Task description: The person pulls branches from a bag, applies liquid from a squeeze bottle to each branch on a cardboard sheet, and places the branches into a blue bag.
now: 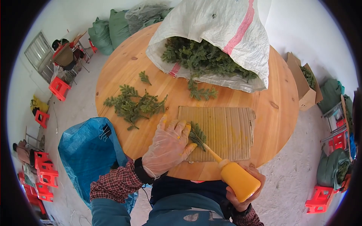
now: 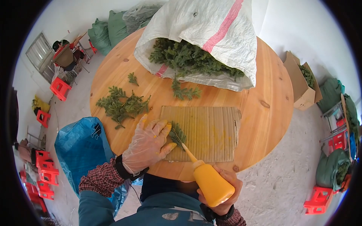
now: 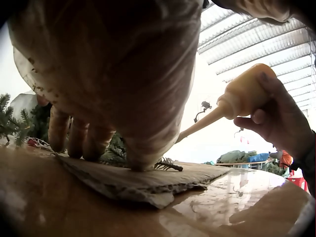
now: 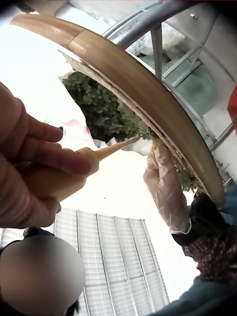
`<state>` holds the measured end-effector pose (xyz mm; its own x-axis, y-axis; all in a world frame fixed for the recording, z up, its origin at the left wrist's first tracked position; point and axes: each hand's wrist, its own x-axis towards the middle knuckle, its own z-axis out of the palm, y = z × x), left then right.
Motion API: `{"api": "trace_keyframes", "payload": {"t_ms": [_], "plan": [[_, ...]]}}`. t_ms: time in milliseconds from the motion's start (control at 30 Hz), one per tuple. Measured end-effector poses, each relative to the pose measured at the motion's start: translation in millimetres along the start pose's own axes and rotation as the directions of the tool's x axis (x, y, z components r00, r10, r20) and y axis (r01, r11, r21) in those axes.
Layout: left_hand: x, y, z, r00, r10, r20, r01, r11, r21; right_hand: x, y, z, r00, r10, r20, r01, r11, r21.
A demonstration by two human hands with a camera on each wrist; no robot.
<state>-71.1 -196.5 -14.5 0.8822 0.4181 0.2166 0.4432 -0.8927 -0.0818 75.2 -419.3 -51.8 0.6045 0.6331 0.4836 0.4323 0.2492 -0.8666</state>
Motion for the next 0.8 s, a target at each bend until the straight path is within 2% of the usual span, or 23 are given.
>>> {"api": "trace_keyframes", "payload": {"t_ms": [100, 200, 267, 500, 600, 633, 700, 733, 767, 800], "plan": [[0.8, 0.9, -2.8, 1.000, -0.005, 0.004, 0.005, 1.000, -0.008, -3.0, 0.0, -6.4, 1.000, -0.014, -0.019, 0.014, 0.999, -0.040], [0.7, 2.0, -2.0, 1.000, -0.019, 0.005, 0.019, 0.999, -0.037, -3.4, -4.4, -15.0, 0.998, -0.046, 0.031, 0.049, 0.991, -0.123], [0.6, 2.5, 0.1, 0.999, -0.042, 0.006, 0.043, 0.995, -0.086, -7.5, -2.6, -17.9, 0.999, -0.033, 0.017, 0.035, 0.994, -0.108], [-0.9, 2.0, -0.4, 0.999, -0.044, 0.018, 0.046, 0.995, -0.089, -13.9, -6.7, -24.2, 0.998, 0.040, -0.051, -0.042, 0.998, -0.048], [-0.1, -1.6, -11.5, 0.998, -0.053, -0.016, 0.051, 0.994, -0.100, -11.1, -16.3, -30.3, 0.935, 0.348, -0.069, -0.323, 0.916, 0.237], [1.0, -3.4, -18.0, 0.997, -0.058, -0.052, 0.052, 0.992, -0.111, -9.5, -13.3, -31.6, 0.936, 0.344, -0.072, -0.318, 0.917, 0.240], [7.2, -5.4, -23.5, 0.994, -0.060, -0.092, 0.049, 0.992, -0.117, -3.1, 1.1, -35.3, 0.925, 0.345, -0.160, -0.250, 0.869, 0.427], [11.6, -5.8, -24.8, 0.993, 0.019, -0.118, -0.028, 0.997, -0.069, 1.0, 7.9, -36.9, 0.914, 0.351, -0.202, -0.206, 0.832, 0.514], [15.6, -6.1, -25.9, 0.985, 0.098, -0.139, -0.101, 0.995, -0.018, 7.5, 13.2, -37.8, 0.916, 0.346, -0.202, -0.199, 0.831, 0.520], [18.6, -6.2, -26.8, 0.972, 0.175, -0.157, -0.172, 0.985, 0.036, 17.0, 18.2, -38.4, 0.895, 0.394, -0.210, -0.174, 0.742, 0.648]]}}
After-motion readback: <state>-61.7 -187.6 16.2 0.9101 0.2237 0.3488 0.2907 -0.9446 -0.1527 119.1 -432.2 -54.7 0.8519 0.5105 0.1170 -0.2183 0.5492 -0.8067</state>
